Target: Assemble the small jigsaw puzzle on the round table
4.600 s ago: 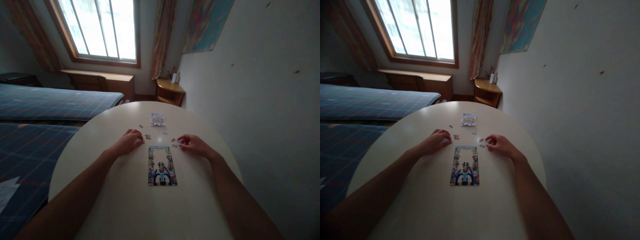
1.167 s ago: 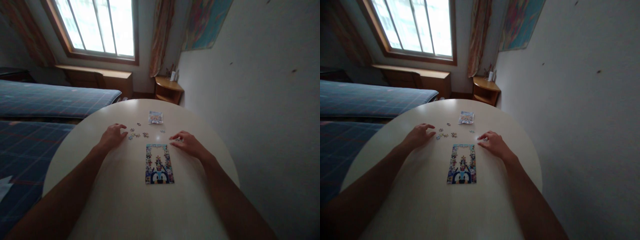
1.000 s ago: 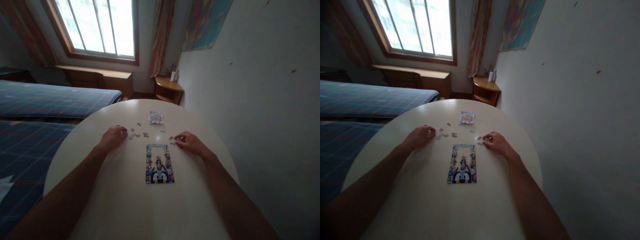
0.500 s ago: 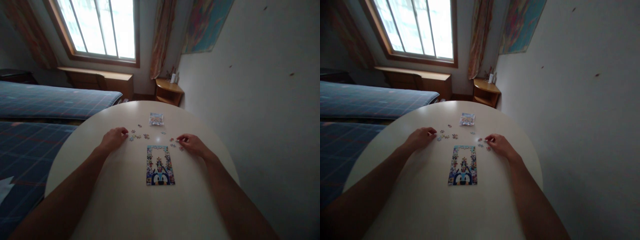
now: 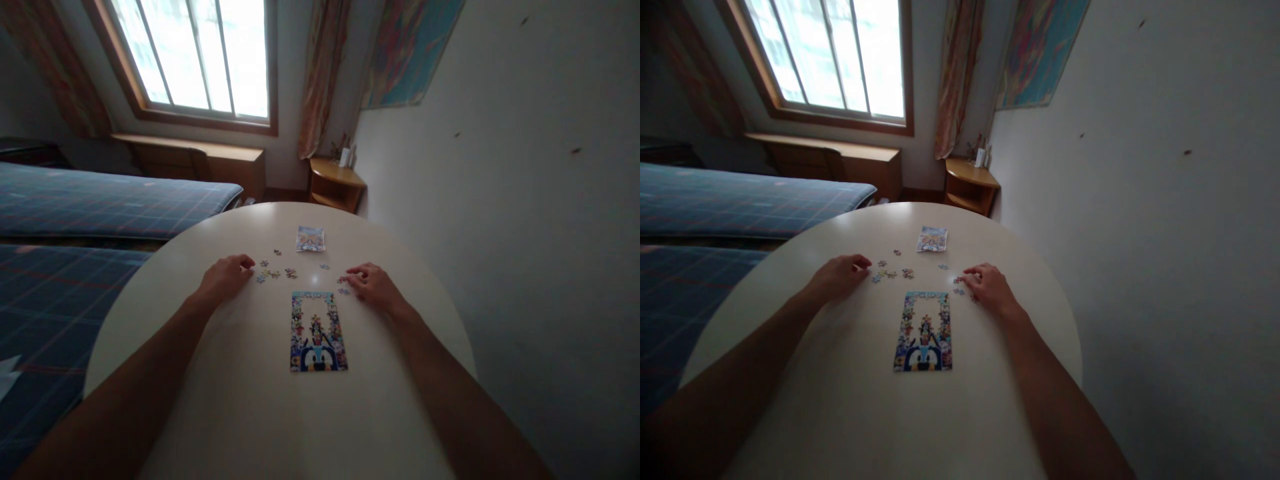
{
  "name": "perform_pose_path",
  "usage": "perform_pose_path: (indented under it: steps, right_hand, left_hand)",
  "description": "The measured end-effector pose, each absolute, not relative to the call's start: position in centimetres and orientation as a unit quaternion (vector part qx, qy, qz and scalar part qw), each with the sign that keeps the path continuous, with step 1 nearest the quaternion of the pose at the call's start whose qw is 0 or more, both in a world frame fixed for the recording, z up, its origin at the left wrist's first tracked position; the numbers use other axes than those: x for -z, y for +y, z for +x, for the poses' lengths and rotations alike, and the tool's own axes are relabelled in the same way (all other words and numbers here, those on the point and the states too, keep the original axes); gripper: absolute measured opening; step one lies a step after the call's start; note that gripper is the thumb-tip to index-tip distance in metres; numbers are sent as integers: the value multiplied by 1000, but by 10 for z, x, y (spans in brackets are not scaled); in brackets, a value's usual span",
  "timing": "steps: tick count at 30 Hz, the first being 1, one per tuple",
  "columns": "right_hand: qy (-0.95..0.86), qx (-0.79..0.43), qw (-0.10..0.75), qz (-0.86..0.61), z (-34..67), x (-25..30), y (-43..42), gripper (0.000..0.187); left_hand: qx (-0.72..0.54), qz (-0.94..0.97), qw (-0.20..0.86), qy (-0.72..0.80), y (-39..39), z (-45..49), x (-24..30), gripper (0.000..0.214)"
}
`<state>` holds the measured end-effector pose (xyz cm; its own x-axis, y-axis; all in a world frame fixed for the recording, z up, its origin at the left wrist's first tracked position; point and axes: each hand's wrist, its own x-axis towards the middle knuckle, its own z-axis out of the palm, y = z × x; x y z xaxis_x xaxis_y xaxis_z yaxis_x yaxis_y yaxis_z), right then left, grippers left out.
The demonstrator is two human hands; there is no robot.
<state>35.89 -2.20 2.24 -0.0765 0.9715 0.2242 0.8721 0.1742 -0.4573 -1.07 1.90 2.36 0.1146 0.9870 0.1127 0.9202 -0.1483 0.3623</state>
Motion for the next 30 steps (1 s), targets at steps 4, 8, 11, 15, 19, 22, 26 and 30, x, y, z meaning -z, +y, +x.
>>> perform_pose_path:
  steps: [4, 8, 11, 15, 19, 22, 26, 30]
  right_hand:
    - [-757, -82, 216, -611, 351, -20, -22, 27]
    - [-761, -97, 200, -610, 354, -20, -18, 23]
    - [-759, -107, 187, -614, 357, -21, -14, 24]
    - [-765, -116, 164, -612, 360, -23, -11, 23]
    - [-765, -130, 169, -607, 361, -25, -15, 22]
    - [-756, -140, 182, -613, 360, -26, -19, 24]
    - [-745, -180, 198, -611, 360, -24, -21, 25]
    - [-748, -195, 216, -596, 362, -22, -20, 25]
  left_hand:
    - [-179, 748, 95, 632, 17, -8, -25, 25]
    - [-202, 770, 86, 599, 14, 4, -27, 26]
    - [-231, 803, 87, 543, 6, 20, -29, 25]
    - [-246, 852, 96, 453, -14, 45, -33, 26]
    - [-212, 894, 125, 376, -36, 65, -33, 54]
    - [-187, 909, 134, 348, -44, 72, -28, 68]
    - [-163, 913, 144, 345, -43, 73, -20, 78]
    - [-153, 912, 151, 351, -40, 70, -13, 83]
